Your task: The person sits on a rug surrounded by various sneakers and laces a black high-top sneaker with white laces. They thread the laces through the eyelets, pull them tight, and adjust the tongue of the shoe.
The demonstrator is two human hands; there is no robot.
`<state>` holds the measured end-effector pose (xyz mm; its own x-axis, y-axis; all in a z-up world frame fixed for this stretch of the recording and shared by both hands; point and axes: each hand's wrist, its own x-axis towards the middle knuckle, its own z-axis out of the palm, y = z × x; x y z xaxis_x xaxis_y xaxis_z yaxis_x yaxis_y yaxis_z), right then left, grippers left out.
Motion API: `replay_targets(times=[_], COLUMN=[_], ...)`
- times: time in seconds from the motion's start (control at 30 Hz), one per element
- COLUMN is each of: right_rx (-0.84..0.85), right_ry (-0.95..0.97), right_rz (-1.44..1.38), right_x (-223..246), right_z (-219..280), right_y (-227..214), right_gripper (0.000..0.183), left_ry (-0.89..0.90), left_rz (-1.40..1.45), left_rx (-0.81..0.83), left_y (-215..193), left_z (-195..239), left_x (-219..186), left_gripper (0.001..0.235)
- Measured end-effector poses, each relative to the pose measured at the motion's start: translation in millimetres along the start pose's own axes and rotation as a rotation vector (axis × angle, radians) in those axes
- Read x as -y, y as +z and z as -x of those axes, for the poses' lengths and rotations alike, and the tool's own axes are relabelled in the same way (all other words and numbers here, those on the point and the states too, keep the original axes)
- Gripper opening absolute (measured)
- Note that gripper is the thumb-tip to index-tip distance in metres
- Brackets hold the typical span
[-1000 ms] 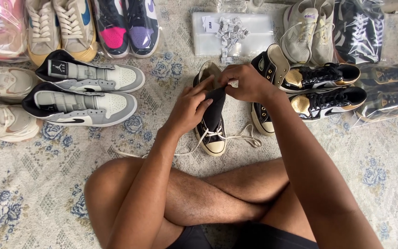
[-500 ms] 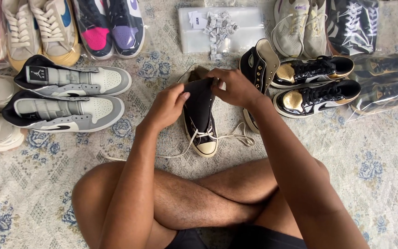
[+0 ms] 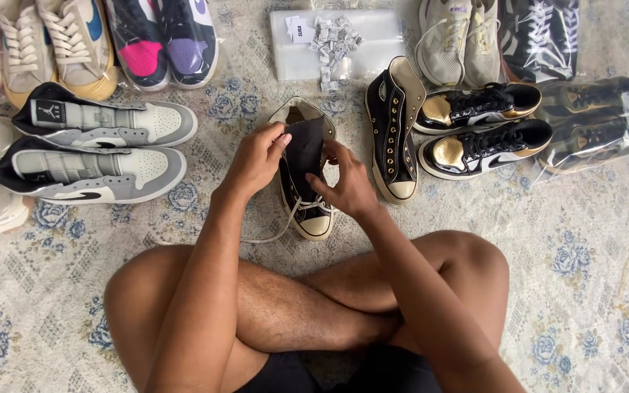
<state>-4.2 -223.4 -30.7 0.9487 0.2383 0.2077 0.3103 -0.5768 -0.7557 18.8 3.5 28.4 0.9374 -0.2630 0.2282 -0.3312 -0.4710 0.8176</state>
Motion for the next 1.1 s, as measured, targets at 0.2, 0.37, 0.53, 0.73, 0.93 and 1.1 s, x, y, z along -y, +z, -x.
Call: replay_targets(times=[0.2,0.37,0.53,0.73,0.93,1.1], right_rx=[-0.159,-0.157,-0.121,-0.055,0.005,0.054], right_ry=[0.034,-0.058,-0.008,0.083,0.199,0.275], right_rz=[-0.016,-0.097,-0.073,0.182,0.046,-0.07], right_x=[15,26,40,13,14,17], right_z=[19,22,15,3,-3,-7], right_y=[23,21,14,21,14,5], right_gripper=[0.042,0.04,0.046,0.049,0.051,0.072], left_ry=[-0.042,-0.092,-0.129,-0.239,-0.444,-0.516], left_rz=[-0.048,0.007,0.021,-0.205,0.181,0.435], left_rx=[-0.127,-0.123,-0.082,0.03,0.063,0.077], left_y=[18,16,18,32,41,37], left_z=[1,1,-1,-1,-4,-3], left_x=[9,-12,1,25,24,28], left_gripper=[0.023,0.023,0.014,0.034,0.041,0.022])
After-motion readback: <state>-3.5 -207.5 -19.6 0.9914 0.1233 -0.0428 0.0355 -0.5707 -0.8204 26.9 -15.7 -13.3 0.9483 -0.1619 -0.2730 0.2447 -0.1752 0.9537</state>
